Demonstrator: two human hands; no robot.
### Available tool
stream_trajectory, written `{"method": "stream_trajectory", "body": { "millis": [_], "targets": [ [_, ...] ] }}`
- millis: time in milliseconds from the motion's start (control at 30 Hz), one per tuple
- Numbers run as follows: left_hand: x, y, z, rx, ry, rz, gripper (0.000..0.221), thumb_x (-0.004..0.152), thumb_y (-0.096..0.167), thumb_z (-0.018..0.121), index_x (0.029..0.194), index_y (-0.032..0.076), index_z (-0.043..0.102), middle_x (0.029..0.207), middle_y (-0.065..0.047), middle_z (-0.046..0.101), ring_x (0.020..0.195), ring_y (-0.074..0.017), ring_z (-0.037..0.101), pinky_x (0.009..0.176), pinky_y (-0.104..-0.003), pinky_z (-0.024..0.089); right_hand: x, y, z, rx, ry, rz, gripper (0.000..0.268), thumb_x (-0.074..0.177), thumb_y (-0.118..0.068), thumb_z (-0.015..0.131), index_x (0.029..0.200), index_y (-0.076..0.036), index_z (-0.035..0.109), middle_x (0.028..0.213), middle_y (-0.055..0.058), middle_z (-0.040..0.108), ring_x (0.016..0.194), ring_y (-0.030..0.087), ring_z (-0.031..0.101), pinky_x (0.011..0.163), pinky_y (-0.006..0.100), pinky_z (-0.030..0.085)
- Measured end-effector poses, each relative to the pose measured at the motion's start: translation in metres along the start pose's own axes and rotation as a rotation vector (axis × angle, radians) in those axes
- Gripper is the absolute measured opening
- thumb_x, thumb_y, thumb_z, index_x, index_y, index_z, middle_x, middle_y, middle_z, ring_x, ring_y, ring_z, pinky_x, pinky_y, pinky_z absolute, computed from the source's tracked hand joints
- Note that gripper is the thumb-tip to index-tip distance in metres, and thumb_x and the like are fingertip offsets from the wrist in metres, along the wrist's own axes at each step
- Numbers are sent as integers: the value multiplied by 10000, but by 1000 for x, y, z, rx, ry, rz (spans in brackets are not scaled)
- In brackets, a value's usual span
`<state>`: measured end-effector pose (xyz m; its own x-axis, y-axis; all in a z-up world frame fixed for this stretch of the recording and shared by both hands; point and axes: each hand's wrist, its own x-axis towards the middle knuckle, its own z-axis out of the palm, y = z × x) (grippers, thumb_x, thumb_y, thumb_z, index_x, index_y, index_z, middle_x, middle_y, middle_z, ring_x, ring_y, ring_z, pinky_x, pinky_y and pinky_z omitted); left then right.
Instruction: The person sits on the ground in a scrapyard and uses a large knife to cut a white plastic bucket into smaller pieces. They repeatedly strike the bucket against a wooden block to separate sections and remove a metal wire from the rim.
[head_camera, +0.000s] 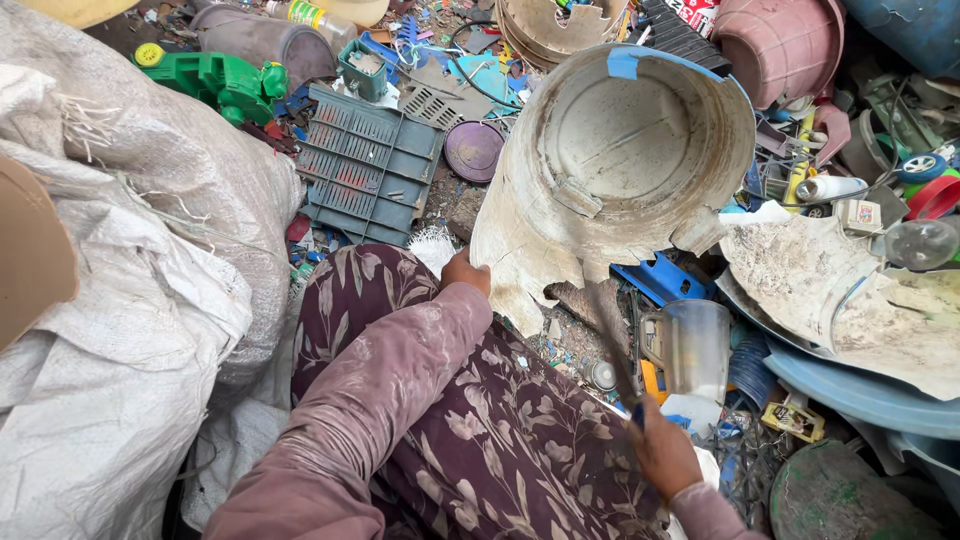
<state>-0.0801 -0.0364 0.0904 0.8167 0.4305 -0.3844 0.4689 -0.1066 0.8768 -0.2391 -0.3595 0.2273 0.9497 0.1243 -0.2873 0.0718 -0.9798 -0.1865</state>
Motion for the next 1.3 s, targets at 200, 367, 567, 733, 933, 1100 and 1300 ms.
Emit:
{"method": "stream_trajectory", "body": {
  "millis": [200, 367, 567, 733, 933, 1100, 1300],
  "targets": [
    [15, -10, 7, -10, -51, -37, 387, 837, 106, 754, 1221, 136, 719, 1109, -148, 760, 1041, -331, 730, 892, -407, 562, -9, 17, -11, 465, -211, 270, 377, 942, -278, 675, 1170, -2, 559, 637, 104, 659, 453, 226, 654, 457, 378, 509],
    [20, -9, 10, -44, -46, -23, 394, 831, 103, 757, 1222, 122, 713, 1112, -153, 767, 1047, -324, 737, 899, -398, 567, -24, -43, -69, 647, 54, 220, 308, 941, -244, 653, 1178, -65, 573, 610, 71, 640, 444, 177, 603, 433, 341, 476],
    [21, -19, 15, -31, -45, -5, 372, 829, 112, 775, 1198, 98, 727, 1120, -158, 764, 1055, -320, 736, 910, -396, 566, -16, -66, -153, 920, 571, -149, 191, 1088, -115, 602, 1156, -18, 452, 802, 83, 656, 620, 159, 642, 556, 304, 561],
    [21, -19, 11, -61, -32, -13, 383, 818, 104, 771, 1198, 95, 730, 1107, -158, 768, 1041, -316, 744, 906, -391, 567, 12, -63, -187, 1138, 868, -531, 395, 1240, -120, 581, 1472, -54, 268, 865, 90, 632, 693, 167, 648, 682, 340, 603],
    [12, -9, 7, -47, -32, -51, 368, 827, 104, 750, 1194, 94, 725, 1108, -161, 762, 1041, -331, 736, 891, -403, 568, 51, -40, -57, 293, 1008, -370, 509, 1150, -277, 623, 1430, 71, 379, 1054, 209, 659, 878, 308, 662, 756, 424, 554],
    [10, -19, 9, 2, -64, -37, 355, 820, 59, 693, 1173, 78, 720, 1101, -182, 759, 1061, -356, 719, 905, -398, 561, 26, 24, 10, 185, -186, 174, 530, 930, -372, 630, 1346, -69, 503, 658, 152, 715, 530, 281, 711, 564, 416, 558],
    [21, -31, 21, -95, -45, -5, 385, 773, 72, 723, 1157, 77, 726, 1072, -167, 772, 1038, -334, 746, 889, -392, 581, 23, 26, -12, 233, -166, 200, 500, 930, -374, 637, 1311, -64, 543, 605, 110, 698, 459, 235, 685, 497, 392, 539]
  ]
}}
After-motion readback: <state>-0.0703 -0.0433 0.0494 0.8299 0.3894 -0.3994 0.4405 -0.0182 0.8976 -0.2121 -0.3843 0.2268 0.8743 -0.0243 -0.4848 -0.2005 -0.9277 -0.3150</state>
